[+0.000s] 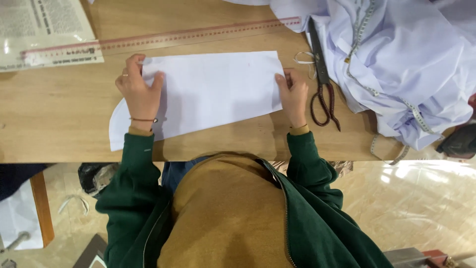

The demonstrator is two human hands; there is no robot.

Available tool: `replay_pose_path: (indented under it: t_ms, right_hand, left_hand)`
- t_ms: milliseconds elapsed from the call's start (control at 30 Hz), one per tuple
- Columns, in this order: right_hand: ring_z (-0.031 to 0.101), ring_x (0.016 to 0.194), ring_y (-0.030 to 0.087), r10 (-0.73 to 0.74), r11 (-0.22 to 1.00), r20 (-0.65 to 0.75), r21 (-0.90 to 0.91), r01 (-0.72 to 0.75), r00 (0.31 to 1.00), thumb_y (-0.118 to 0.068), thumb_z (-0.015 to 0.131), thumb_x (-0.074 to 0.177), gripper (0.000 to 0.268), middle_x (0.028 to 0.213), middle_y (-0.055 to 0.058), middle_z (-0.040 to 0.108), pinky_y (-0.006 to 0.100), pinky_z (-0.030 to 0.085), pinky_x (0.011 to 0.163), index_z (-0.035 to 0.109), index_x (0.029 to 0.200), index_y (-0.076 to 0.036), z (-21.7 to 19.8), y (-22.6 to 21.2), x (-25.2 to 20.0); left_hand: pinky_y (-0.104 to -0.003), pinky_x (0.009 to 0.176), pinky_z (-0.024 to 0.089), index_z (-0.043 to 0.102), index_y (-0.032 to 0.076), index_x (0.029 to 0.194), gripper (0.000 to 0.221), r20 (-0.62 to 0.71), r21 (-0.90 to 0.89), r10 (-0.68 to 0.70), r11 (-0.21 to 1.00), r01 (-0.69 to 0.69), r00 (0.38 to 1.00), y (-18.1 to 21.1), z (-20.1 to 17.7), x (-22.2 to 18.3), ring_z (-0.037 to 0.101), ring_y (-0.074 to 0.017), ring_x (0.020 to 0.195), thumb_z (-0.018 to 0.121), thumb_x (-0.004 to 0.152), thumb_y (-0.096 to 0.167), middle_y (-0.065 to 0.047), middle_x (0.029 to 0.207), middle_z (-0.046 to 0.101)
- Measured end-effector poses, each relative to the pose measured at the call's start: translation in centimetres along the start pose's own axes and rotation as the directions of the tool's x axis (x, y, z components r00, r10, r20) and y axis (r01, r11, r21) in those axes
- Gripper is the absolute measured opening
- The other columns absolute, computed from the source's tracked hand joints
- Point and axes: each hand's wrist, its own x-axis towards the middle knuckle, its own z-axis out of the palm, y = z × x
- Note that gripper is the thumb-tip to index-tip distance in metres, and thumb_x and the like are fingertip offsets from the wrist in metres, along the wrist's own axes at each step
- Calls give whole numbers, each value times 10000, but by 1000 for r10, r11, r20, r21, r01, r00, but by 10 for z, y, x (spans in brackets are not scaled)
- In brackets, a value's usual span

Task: Drawing pattern lines on fabric pieces using a ruler and pen, then folding and organizing the pieces on a workbench.

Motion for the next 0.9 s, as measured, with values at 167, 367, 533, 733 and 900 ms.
replay_pose_path:
  t_ms: [167,367,533,733,900]
  right_hand:
    - [631,770,213,-63,997,15,40,62,998,-154,720,1001,152,846,99,688,369,530,694,741,1130,-75,5,2,3]
    - [618,852,246,-33,997,55,73,29,998,-93,697,995,330,923,105,662,413,525,772,612,1314,-101,5,2,5]
    - [625,872,261,-19,997,26,74,17,999,-106,700,992,487,946,99,675,417,521,817,479,1424,-152,9,8,7]
    - [632,1064,352,-306,948,28,-89,307,952,-156,740,984,418,1111,139,627,472,520,958,567,1361,-100,-7,-17,68]
    - [497,1176,416,-499,847,105,-151,510,860,-150,621,962,402,1247,232,510,471,394,1025,520,1328,-19,-12,-28,195]
  left_hand:
    - [-462,953,337,655,208,1351,606,275,116,126,980,-163,953,-28,4,-7,634,-298,953,843,796,362,-92,985,707]
    - [-409,924,391,694,243,991,201,349,12,126,990,-139,929,-34,-1,7,603,-201,991,843,865,289,62,995,660]
    - [-428,883,442,624,173,1108,293,106,91,103,989,-113,989,-42,7,14,623,-250,1015,819,897,234,-10,1050,653]
    - [-749,1094,205,534,47,1476,516,215,88,227,964,-251,950,69,16,-27,323,-517,1462,661,1042,295,-296,1589,402]
    - [-676,1217,209,413,200,1620,688,408,239,343,854,-462,846,93,45,-65,246,-366,1566,469,1059,593,-115,1696,286]
